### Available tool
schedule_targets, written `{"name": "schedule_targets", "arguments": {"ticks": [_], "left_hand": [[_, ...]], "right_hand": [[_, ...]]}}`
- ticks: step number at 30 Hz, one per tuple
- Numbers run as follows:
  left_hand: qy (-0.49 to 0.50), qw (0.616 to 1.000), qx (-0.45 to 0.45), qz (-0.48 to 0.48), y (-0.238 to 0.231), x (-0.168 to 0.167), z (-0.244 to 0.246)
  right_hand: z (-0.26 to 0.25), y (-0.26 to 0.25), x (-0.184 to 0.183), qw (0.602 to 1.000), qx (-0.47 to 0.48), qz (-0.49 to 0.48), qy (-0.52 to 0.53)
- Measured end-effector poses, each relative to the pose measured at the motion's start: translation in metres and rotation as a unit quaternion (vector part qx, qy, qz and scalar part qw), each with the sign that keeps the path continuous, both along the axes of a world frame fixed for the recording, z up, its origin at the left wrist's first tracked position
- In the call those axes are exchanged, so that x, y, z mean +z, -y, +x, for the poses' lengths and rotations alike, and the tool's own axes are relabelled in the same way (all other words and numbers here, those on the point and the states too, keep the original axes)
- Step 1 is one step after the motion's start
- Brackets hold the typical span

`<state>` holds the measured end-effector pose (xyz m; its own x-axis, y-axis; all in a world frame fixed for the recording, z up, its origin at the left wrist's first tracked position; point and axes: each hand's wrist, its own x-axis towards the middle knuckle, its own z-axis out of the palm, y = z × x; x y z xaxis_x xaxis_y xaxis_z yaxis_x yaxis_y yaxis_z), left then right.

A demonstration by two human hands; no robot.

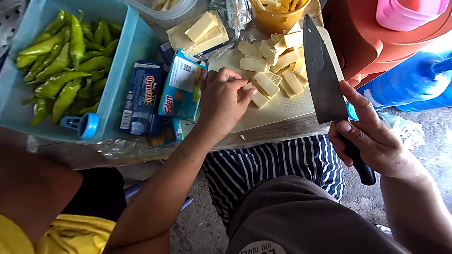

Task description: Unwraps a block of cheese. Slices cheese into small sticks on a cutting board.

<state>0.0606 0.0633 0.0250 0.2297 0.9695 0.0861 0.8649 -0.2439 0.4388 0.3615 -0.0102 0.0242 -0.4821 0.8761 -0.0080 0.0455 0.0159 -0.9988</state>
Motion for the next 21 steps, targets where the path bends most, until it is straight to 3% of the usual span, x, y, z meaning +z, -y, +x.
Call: {"name": "schedule_targets", "arguments": {"ticks": [8, 15, 17, 21], "left_hand": [[0.116, 0.981, 0.021, -0.154, -0.016, 0.014, -0.006], [0.241, 0.949, -0.008, -0.205, 0.012, 0.025, -0.013], [0.219, 0.957, 0.003, -0.19, 0.023, 0.02, -0.014], [0.097, 0.995, 0.037, 0.003, 0.045, -0.006, -0.013]], "right_hand": [[-0.005, 0.001, 0.0, 1.0, 0.01, -0.007, -0.009], [-0.012, 0.0, 0.002, 0.999, 0.026, -0.002, 0.025], [-0.017, -0.002, 0.003, 0.997, 0.038, -0.009, 0.069], [-0.03, -0.008, 0.003, 0.968, 0.064, 0.063, 0.232]]}}
